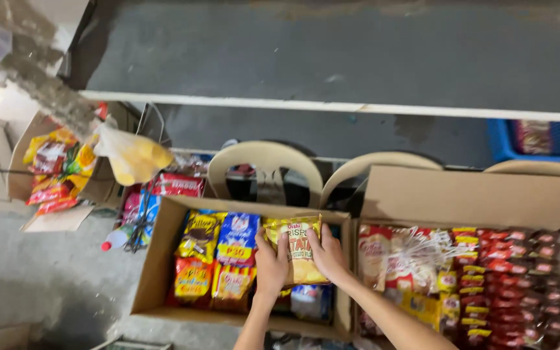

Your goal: Taking snack packets and milk powder pouches from a cardboard box on the floor and arranging them onto a store shelf.

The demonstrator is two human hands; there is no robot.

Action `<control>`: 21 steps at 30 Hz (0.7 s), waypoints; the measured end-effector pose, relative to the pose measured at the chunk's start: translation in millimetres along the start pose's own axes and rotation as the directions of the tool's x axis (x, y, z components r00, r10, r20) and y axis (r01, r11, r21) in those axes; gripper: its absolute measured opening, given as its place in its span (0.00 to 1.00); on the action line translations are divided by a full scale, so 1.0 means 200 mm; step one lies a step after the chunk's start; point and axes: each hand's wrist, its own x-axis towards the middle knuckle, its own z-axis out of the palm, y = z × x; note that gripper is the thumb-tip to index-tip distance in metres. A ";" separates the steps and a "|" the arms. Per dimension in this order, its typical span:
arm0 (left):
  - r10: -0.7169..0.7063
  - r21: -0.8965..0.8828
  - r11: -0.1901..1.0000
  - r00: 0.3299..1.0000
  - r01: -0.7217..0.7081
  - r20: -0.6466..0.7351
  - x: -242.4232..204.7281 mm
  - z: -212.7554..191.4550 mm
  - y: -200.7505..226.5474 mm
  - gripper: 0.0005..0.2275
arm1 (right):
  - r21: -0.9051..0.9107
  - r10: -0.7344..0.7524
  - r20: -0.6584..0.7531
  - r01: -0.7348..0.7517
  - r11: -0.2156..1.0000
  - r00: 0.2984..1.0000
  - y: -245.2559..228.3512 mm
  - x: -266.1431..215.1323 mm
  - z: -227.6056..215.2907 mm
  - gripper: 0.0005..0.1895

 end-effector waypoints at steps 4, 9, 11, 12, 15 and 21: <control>0.135 -0.011 0.991 0.990 -0.136 -0.044 0.07 0.19 0.38 0.27 | 0.052 -0.132 -0.064 0.136 0.989 0.989 -0.19 0.08 -0.41 0.28; 0.294 -0.117 0.949 0.956 -0.292 -0.003 0.15 0.36 0.86 0.26 | 0.125 -0.292 -0.073 0.300 0.946 0.953 -0.51 0.02 -0.91 0.31; 0.360 -0.178 0.919 0.933 -0.352 0.011 0.17 0.43 1.02 0.25 | 0.083 -0.333 -0.059 0.337 0.938 0.941 -0.60 0.02 -1.10 0.33; 0.415 -0.234 0.886 0.910 -0.400 0.018 0.18 0.46 1.10 0.25 | 0.042 -0.368 -0.032 0.369 0.928 0.929 -0.64 0.01 -1.20 0.36; 0.494 -0.197 0.855 0.869 -0.480 0.026 0.19 0.54 1.37 0.25 | -0.062 -0.529 -0.098 0.525 0.849 0.843 -0.78 0.03 -1.45 0.38; 0.661 -0.323 0.710 0.751 -0.626 -0.001 0.17 0.58 1.85 0.25 | -0.098 -0.499 -0.154 0.489 0.867 0.853 -1.14 -0.02 -1.84 0.36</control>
